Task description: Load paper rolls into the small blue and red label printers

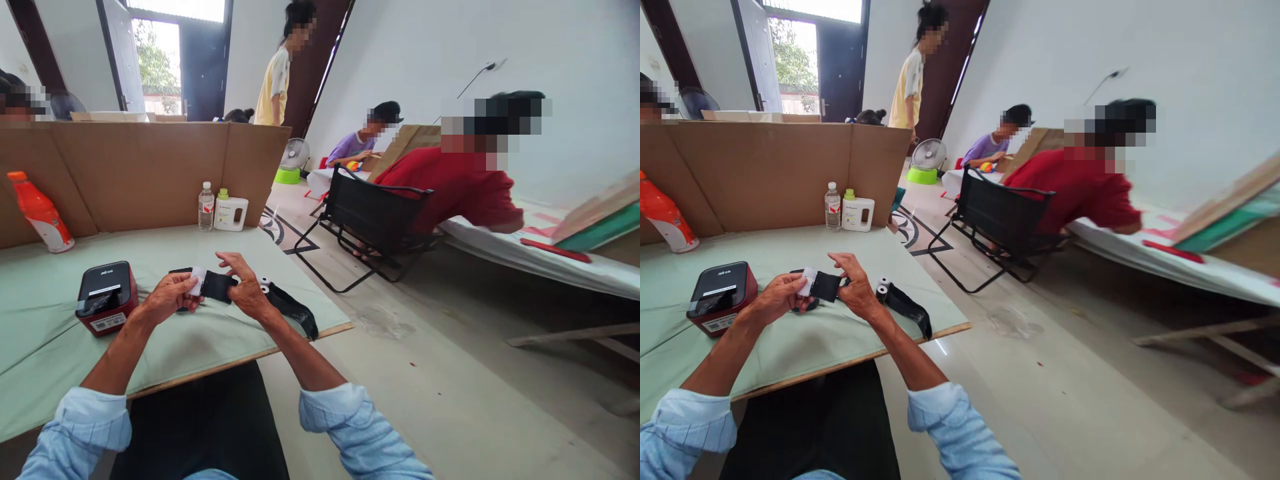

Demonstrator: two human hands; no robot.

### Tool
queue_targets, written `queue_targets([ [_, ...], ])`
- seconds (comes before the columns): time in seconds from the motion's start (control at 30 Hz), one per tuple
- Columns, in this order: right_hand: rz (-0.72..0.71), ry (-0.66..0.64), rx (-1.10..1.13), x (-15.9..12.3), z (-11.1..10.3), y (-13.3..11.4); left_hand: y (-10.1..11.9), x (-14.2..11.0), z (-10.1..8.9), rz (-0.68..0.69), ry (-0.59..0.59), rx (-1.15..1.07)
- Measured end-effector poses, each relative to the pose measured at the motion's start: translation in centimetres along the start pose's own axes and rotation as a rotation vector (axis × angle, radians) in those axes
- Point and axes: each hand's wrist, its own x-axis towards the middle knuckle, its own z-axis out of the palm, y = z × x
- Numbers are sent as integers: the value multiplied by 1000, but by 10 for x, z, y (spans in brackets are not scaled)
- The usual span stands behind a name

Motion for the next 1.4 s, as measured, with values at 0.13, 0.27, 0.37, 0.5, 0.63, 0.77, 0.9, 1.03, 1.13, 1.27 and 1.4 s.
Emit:
queue_targets([
  [0.13, -203, -202, -123, 1, -5, -12, -2, 1, -1, -70, -43, 24],
  [0.27, -241, -240, -150, -2, -5, -15, -7, 4, 0, -65, -55, 70],
  [0.37, -180, -176, -88, -8, -3, -13, -5, 6, -6, -33, -11, 171],
  [0.5, 47, 6, 26, -17, -3, 0, -5, 10, -37, 208, 421, 607],
  [0.63, 308, 57, 118, -26, -2, 20, -25, 15, -77, 252, 468, 984],
  [0.77, 376, 11, 164, -31, 3, 30, -53, 24, -102, 248, 351, 1002],
  [0.9, 329, -34, 98, -32, 10, 32, -67, 35, -112, 293, 371, 958],
  [1.03, 243, -95, 26, -30, 17, 37, -74, 38, -115, 279, 399, 923],
  [1.13, 183, -127, -21, -28, 21, 43, -79, 38, -115, 261, 437, 887],
  [1.27, 141, -163, -92, -25, 26, 49, -83, 37, -116, 273, 440, 876],
  [1.4, 71, -192, -152, -24, 30, 51, -82, 37, -114, 279, 440, 865],
])
